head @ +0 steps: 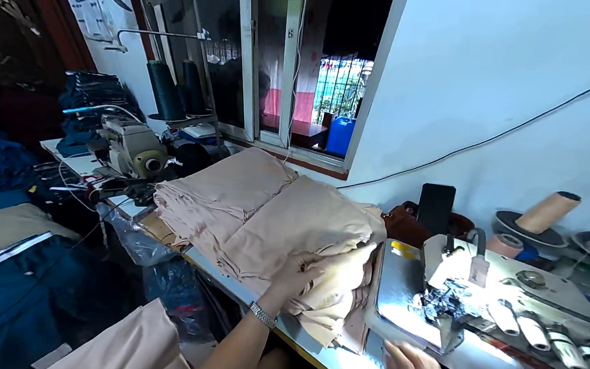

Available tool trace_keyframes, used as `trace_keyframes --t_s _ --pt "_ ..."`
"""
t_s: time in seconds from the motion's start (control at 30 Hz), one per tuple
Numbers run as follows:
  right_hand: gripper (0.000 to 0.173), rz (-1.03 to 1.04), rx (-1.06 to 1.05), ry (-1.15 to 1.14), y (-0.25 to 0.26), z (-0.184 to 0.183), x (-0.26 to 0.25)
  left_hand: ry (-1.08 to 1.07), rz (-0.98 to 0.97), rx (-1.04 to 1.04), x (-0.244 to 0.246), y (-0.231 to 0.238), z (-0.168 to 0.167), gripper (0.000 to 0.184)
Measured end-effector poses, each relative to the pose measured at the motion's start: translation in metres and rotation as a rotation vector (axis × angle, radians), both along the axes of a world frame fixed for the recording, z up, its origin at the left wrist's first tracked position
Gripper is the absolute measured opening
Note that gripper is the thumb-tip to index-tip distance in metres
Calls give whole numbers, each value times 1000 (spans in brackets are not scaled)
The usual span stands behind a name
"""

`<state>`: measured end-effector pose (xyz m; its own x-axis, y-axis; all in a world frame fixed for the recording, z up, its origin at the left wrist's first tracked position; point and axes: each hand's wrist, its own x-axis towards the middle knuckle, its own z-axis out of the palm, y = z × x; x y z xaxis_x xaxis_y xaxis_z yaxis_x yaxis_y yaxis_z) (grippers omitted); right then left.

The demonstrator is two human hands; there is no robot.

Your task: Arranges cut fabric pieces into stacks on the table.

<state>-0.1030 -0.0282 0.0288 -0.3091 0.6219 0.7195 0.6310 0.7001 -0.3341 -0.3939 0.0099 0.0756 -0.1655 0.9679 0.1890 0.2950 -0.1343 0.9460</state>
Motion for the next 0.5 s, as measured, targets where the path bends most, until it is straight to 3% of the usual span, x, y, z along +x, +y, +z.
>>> trace_keyframes --t_s 0.03,0.1,0.17,0.27,0.3,0.33,0.43,0.5 --pt "26 82 42 -42 12 20 -21 81 -36 12 3 -2 5 22" --pt "53 185 5 -172 56 54 -61 141 -95 24 7 -3 15 26" --pt "76 250 -295 -361 106 76 -88 90 -155 23 6 -5 20 40" --pt "46 327 -634 -557 157 88 -109 149 -189 -73 -15 -15 24 87" --pt "40 353 -677 -536 164 89 -109 245 -177 -124 -23 -20 23 91" --pt "37 371 -685 -483 166 88 -107 327 -159 -156 -31 -23 20 83" --pt "27 416 -626 -370 164 83 -103 376 8 -65 -38 -26 -1 34" --pt "24 417 -609 -343 162 82 -103 350 177 -49 -31 -19 -7 31"
